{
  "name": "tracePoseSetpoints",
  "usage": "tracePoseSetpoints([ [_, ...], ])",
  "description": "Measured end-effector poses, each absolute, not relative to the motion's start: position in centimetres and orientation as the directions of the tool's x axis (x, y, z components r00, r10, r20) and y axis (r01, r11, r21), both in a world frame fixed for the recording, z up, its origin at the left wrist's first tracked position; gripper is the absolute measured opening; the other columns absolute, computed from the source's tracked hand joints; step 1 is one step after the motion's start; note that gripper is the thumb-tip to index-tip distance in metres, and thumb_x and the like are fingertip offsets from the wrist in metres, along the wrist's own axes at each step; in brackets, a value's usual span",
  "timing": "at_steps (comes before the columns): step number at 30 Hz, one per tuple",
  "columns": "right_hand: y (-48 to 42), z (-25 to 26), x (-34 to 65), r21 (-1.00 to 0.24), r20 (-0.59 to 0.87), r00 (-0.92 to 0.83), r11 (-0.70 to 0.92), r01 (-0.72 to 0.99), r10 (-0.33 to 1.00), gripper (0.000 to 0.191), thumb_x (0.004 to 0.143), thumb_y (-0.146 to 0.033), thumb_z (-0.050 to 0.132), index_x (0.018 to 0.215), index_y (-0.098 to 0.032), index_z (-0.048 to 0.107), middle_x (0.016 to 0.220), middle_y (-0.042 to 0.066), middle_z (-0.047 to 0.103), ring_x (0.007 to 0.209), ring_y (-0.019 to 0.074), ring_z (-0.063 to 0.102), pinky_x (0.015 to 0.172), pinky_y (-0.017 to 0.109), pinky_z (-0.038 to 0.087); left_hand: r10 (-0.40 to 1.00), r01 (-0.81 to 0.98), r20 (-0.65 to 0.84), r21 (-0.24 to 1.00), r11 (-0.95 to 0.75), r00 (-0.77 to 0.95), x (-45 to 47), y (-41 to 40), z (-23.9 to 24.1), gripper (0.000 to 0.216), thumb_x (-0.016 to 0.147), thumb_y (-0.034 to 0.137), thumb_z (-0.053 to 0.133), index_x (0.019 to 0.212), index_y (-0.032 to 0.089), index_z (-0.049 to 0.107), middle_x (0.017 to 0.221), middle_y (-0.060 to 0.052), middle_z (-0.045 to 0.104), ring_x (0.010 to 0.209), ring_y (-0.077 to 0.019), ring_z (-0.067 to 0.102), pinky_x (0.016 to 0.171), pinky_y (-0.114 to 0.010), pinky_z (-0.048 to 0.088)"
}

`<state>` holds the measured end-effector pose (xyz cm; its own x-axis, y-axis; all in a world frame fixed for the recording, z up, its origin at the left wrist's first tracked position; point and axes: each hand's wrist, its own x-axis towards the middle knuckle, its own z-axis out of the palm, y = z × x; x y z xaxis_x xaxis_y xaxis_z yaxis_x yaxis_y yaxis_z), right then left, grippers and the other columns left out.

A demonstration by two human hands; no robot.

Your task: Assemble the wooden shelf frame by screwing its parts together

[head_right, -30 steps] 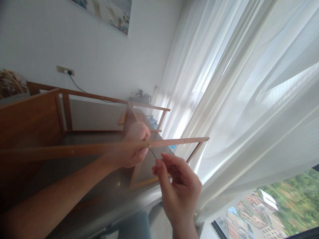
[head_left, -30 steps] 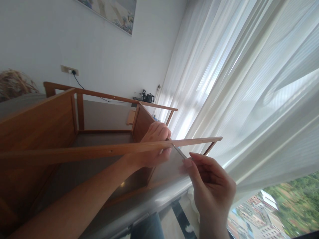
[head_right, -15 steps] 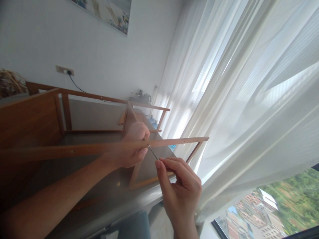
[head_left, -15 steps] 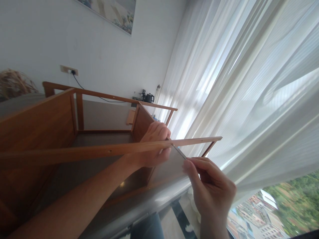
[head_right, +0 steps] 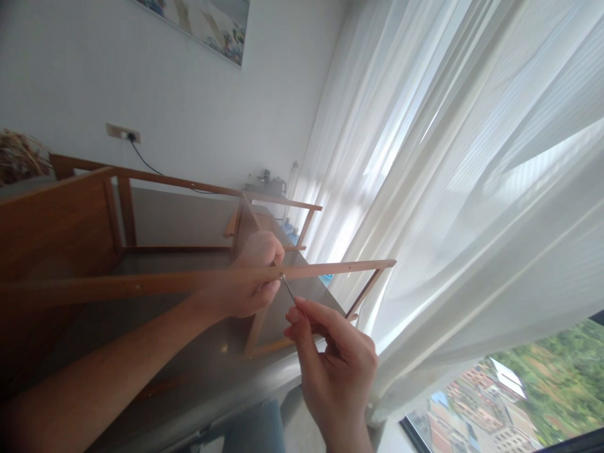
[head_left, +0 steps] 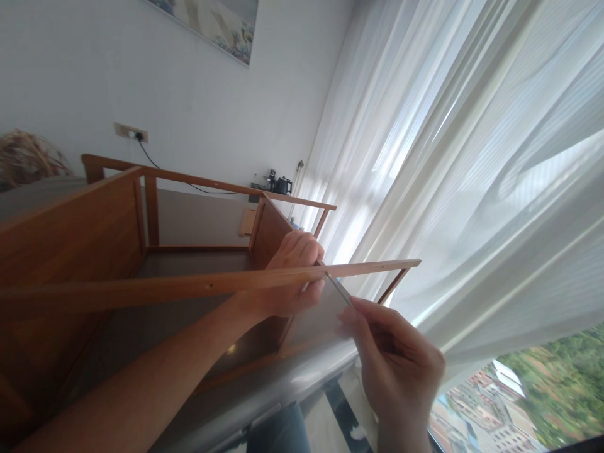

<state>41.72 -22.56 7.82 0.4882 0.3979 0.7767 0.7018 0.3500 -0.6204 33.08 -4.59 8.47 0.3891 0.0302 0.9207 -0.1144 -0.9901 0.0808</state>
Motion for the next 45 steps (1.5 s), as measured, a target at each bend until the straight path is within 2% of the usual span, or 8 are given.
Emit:
tracePoseSetpoints([
  [6, -22.9, 7.6, 42.5, -0.603, 0.773, 0.403, 0.37, 0.706, 0.491, 0.025, 0.085, -0.012, 0.082, 0.103, -0.03, 0.082, 0.077, -0.004, 0.08, 0.062, 0.0135, 0.077, 0.059, 0.016, 0.064, 0.016, -0.117, 0.923, 0.066, -0.991, 0.386, 33.2, -4.5, 8.4, 0.018, 0.079, 0.014, 0.045, 0.086, 0.024, 0.033, 0.085, -0.005, 0.045, 0.083, -0.0246, 0.041, 0.079, -0.045, 0.042],
  [11, -23.2, 6.8, 42.9, -0.62, 0.753, 0.378, 0.387, 0.682, 0.539, 0.034, 0.084, -0.012, 0.082, 0.112, -0.031, 0.079, 0.094, 0.0, 0.083, 0.08, 0.0164, 0.08, 0.073, 0.021, 0.067, 0.014, -0.121, 0.924, 0.065, -0.991, 0.382, 33.2, -4.4, 8.3, 0.016, 0.08, 0.014, 0.045, 0.086, 0.024, 0.034, 0.085, -0.005, 0.046, 0.084, -0.0247, 0.042, 0.079, -0.044, 0.041],
  [17, -23.4, 6.6, 43.1, -0.593, 0.765, 0.369, 0.356, 0.722, 0.527, 0.036, 0.084, -0.013, 0.083, 0.113, -0.032, 0.079, 0.097, -0.001, 0.084, 0.081, 0.0159, 0.081, 0.077, 0.021, 0.067, 0.004, -0.126, 0.926, 0.056, -0.991, 0.379, 33.2, -4.4, 8.4, 0.016, 0.08, 0.014, 0.046, 0.086, 0.024, 0.035, 0.085, -0.005, 0.046, 0.083, -0.0245, 0.042, 0.079, -0.044, 0.042],
  [27, -23.0, 7.1, 42.7, -0.611, 0.769, 0.414, 0.369, 0.7, 0.487, 0.028, 0.083, -0.016, 0.084, 0.107, -0.03, 0.081, 0.097, 0.0, 0.083, 0.08, 0.0163, 0.079, 0.07, 0.023, 0.067, 0.017, -0.102, 0.919, 0.062, -0.993, 0.395, 33.0, -4.5, 8.4, 0.017, 0.079, 0.013, 0.046, 0.086, 0.024, 0.035, 0.086, -0.005, 0.047, 0.084, -0.0245, 0.043, 0.079, -0.043, 0.042],
  [33, -23.0, 7.6, 42.6, -0.603, 0.773, 0.415, 0.356, 0.714, 0.479, 0.024, 0.083, -0.016, 0.084, 0.104, -0.029, 0.081, 0.09, 0.0, 0.083, 0.072, 0.016, 0.078, 0.065, 0.023, 0.066, 0.032, -0.086, 0.917, 0.073, -0.994, 0.399, 33.0, -4.7, 8.5, 0.016, 0.081, 0.012, 0.045, 0.086, 0.024, 0.035, 0.085, -0.005, 0.047, 0.083, -0.024, 0.043, 0.08, -0.043, 0.042],
  [45, -22.3, 9.1, 42.2, -0.588, 0.794, 0.421, 0.379, 0.714, 0.438, 0.007, 0.086, -0.021, 0.081, 0.091, -0.025, 0.083, 0.088, 0.003, 0.078, 0.07, 0.016, 0.074, 0.057, 0.023, 0.062, 0.044, -0.074, 0.907, 0.083, -0.994, 0.419, 32.9, -4.8, 8.7, 0.014, 0.082, 0.014, 0.044, 0.086, 0.024, 0.035, 0.085, -0.006, 0.048, 0.083, -0.0242, 0.042, 0.08, -0.044, 0.042],
])
